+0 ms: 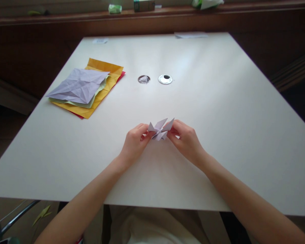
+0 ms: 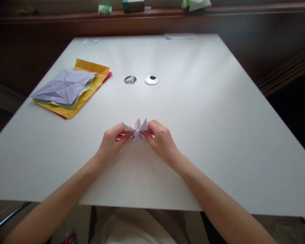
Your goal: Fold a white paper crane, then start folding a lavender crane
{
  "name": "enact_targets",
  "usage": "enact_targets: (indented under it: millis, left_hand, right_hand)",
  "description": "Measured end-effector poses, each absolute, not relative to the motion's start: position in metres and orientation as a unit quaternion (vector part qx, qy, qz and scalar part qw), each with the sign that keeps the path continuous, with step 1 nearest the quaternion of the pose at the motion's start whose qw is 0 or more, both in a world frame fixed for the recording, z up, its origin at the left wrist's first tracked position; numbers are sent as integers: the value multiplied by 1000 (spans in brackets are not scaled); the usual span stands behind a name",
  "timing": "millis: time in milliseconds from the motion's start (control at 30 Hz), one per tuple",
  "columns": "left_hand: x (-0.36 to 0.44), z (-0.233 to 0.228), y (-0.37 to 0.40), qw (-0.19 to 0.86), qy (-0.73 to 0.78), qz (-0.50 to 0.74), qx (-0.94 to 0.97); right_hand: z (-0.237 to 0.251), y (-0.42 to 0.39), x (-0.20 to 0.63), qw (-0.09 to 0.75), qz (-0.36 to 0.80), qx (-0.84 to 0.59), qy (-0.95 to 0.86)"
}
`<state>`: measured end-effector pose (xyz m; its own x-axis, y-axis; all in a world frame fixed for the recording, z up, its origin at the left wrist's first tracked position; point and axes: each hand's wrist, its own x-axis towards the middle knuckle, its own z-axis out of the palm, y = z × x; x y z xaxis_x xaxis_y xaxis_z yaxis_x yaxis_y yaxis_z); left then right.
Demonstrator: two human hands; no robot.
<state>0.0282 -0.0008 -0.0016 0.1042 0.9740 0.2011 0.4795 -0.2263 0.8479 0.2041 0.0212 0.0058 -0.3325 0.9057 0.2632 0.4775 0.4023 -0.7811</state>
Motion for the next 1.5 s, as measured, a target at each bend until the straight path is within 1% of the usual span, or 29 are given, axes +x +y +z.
enact_targets:
  millis: [133, 233, 367, 567, 633, 767, 933, 1100, 1267, 1400, 1500]
  left_hand:
    - [30, -4, -2, 300, 532, 447, 654]
    - [32, -4, -4, 305, 518, 467, 648]
    - [34, -3, -6, 307, 499, 468, 661]
    - [34, 0, -8, 360, 487, 467, 644]
    - [34, 1, -8, 376, 485, 480, 627]
    - [35, 2, -8, 403, 470, 523, 586]
    - [36, 1, -8, 433, 450, 554, 550]
    - [37, 3, -8, 463, 450, 554, 525]
    - [39, 5, -7, 471, 440, 572, 508]
    - [41, 7, -8, 477, 422, 587, 500]
    - [41, 8, -9, 495, 432, 576, 487]
  right_hand:
    - [7, 19, 202, 386, 299, -463, -740]
    - [9, 17, 201, 383, 289, -465, -744]
    - [10, 15, 200, 381, 269, -433, -772]
    - [14, 12, 199, 418, 227, -411, -778]
    - [15, 11, 199, 434, 243, -421, -759]
    - [17, 9, 199, 458, 316, -444, -702]
    - [16, 9, 199, 484, 394, -438, -647]
    - [16, 9, 199, 502, 422, -430, -621]
    - [14, 8, 198, 535, 434, -401, -604]
    - [14, 8, 198, 545, 397, -377, -635]
    - [17, 10, 200, 539, 281, -359, -709]
